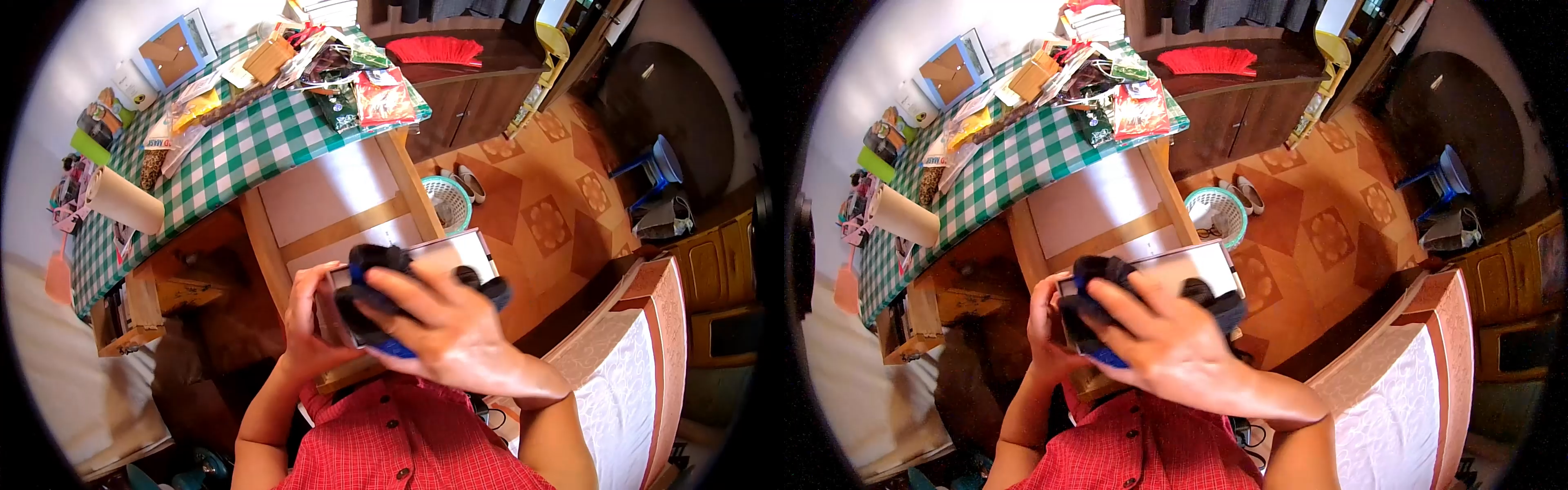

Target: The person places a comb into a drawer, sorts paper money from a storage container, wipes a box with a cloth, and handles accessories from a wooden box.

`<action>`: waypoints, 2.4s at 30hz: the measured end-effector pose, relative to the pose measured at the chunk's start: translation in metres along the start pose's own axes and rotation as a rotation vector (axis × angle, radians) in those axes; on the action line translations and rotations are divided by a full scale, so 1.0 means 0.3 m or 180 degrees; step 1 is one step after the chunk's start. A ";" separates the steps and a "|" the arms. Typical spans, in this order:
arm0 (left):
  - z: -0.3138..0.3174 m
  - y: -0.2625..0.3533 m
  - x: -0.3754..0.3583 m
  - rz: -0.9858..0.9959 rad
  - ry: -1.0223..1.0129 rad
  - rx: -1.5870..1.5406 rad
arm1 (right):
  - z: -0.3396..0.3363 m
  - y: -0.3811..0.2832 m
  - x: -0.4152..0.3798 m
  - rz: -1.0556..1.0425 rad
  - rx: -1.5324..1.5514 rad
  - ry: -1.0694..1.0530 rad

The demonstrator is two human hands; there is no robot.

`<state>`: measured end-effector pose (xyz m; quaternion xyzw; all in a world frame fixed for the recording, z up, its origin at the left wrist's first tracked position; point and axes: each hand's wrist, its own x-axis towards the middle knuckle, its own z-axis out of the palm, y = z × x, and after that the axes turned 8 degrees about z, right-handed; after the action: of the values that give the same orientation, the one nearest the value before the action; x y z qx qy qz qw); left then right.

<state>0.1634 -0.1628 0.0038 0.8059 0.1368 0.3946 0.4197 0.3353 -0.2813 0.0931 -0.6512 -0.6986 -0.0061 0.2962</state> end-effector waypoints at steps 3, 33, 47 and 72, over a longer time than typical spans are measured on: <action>-0.013 -0.027 -0.035 0.0193 0.0174 -0.0051 | 0.003 0.002 0.012 0.0241 -0.0049 0.0012; -0.071 -0.063 0.092 -0.0710 0.1564 -0.1317 | -0.126 0.555 -0.343 0.2601 -0.1321 0.0483; -0.049 -0.120 0.169 -0.1123 0.1560 -0.2496 | -0.116 0.287 -0.033 0.1173 0.1658 0.0700; -0.018 -0.183 0.081 -0.2023 0.0423 -0.2021 | 0.044 0.478 -0.157 0.2829 0.3101 0.0011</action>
<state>0.1814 -0.1129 -0.0249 0.5282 0.2763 0.3194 0.7367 0.4598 -0.2969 0.0083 -0.6691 -0.2855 0.4327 0.5325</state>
